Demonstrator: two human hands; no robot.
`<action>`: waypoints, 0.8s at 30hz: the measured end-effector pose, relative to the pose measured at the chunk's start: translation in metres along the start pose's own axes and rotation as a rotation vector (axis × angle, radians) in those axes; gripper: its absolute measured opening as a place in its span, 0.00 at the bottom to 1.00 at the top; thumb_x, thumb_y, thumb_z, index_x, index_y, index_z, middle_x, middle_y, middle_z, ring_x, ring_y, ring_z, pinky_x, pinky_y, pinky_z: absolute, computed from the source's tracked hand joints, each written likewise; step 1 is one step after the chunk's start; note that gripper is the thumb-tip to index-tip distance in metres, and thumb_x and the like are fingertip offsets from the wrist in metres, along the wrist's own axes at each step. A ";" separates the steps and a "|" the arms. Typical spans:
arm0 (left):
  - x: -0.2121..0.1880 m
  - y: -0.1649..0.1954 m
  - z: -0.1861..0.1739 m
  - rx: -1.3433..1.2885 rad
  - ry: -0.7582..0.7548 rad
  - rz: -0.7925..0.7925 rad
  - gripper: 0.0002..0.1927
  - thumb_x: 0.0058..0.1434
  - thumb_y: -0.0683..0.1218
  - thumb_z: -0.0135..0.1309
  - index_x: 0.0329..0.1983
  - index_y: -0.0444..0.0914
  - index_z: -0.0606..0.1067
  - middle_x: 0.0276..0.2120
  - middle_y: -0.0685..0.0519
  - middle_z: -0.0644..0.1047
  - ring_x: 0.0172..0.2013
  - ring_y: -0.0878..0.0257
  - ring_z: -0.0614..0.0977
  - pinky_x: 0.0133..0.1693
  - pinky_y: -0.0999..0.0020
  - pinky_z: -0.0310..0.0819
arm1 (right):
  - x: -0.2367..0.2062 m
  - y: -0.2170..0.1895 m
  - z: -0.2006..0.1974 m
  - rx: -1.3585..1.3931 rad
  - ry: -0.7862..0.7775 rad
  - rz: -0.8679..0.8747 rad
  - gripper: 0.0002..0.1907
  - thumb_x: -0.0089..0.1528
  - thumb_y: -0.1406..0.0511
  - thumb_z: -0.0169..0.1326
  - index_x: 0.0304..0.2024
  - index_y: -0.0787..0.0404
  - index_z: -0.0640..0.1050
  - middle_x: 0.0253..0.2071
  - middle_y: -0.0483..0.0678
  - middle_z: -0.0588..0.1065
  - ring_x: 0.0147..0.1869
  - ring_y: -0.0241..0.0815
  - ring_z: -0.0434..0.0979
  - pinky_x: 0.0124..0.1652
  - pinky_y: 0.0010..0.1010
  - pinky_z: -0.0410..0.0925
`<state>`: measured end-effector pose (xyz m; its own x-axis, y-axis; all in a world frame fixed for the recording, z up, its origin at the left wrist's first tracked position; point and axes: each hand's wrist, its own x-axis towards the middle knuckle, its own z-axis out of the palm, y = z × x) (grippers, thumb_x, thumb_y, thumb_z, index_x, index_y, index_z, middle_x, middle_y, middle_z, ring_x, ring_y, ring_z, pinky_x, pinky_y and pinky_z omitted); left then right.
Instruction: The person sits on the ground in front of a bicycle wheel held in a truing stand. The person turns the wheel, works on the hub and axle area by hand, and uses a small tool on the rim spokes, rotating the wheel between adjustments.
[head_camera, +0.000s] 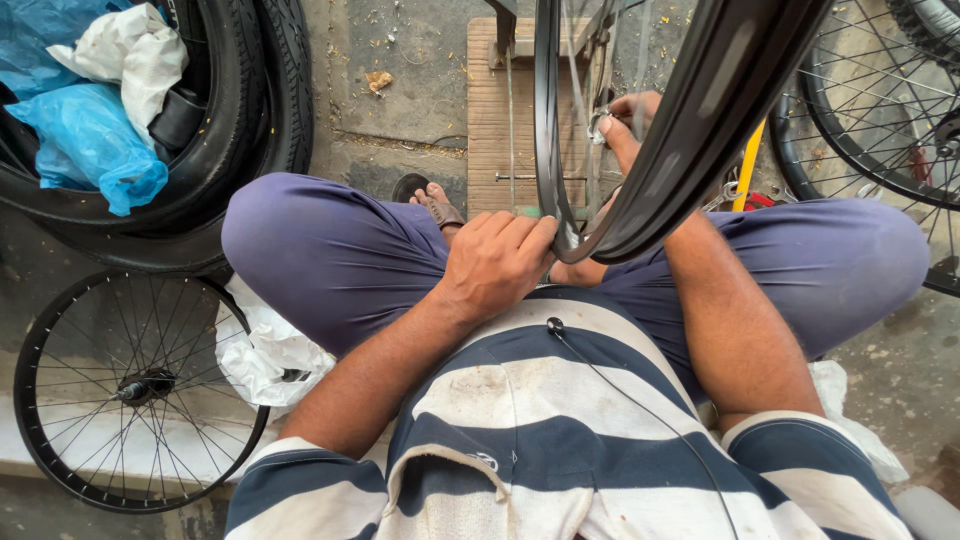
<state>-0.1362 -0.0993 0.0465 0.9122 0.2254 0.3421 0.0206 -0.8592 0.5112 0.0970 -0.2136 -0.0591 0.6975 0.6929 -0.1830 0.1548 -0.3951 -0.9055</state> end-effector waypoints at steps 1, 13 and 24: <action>0.000 0.000 0.000 -0.005 -0.004 -0.003 0.19 0.55 0.46 0.65 0.47 0.36 0.76 0.32 0.53 0.75 0.34 0.58 0.78 0.38 0.62 0.71 | -0.001 0.000 0.000 0.000 0.005 0.043 0.11 0.68 0.67 0.60 0.50 0.65 0.76 0.42 0.49 0.79 0.46 0.36 0.81 0.47 0.28 0.75; 0.013 0.008 -0.019 -0.042 0.014 0.006 0.20 0.55 0.48 0.66 0.47 0.36 0.76 0.32 0.53 0.76 0.34 0.58 0.79 0.38 0.62 0.71 | -0.001 0.001 0.001 0.049 0.010 0.116 0.11 0.67 0.66 0.60 0.49 0.63 0.76 0.42 0.48 0.79 0.45 0.35 0.80 0.47 0.28 0.74; 0.059 0.035 -0.090 -0.356 0.227 0.056 0.20 0.68 0.54 0.67 0.51 0.36 0.76 0.33 0.54 0.75 0.31 0.60 0.77 0.36 0.65 0.68 | -0.006 -0.019 -0.003 0.006 0.000 0.012 0.09 0.68 0.67 0.60 0.49 0.62 0.76 0.42 0.45 0.78 0.46 0.34 0.78 0.48 0.28 0.73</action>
<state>-0.1188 -0.0747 0.1550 0.7936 0.3128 0.5219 -0.2055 -0.6695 0.7138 0.0919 -0.2120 -0.0402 0.6994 0.6880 -0.1936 0.1422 -0.3994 -0.9057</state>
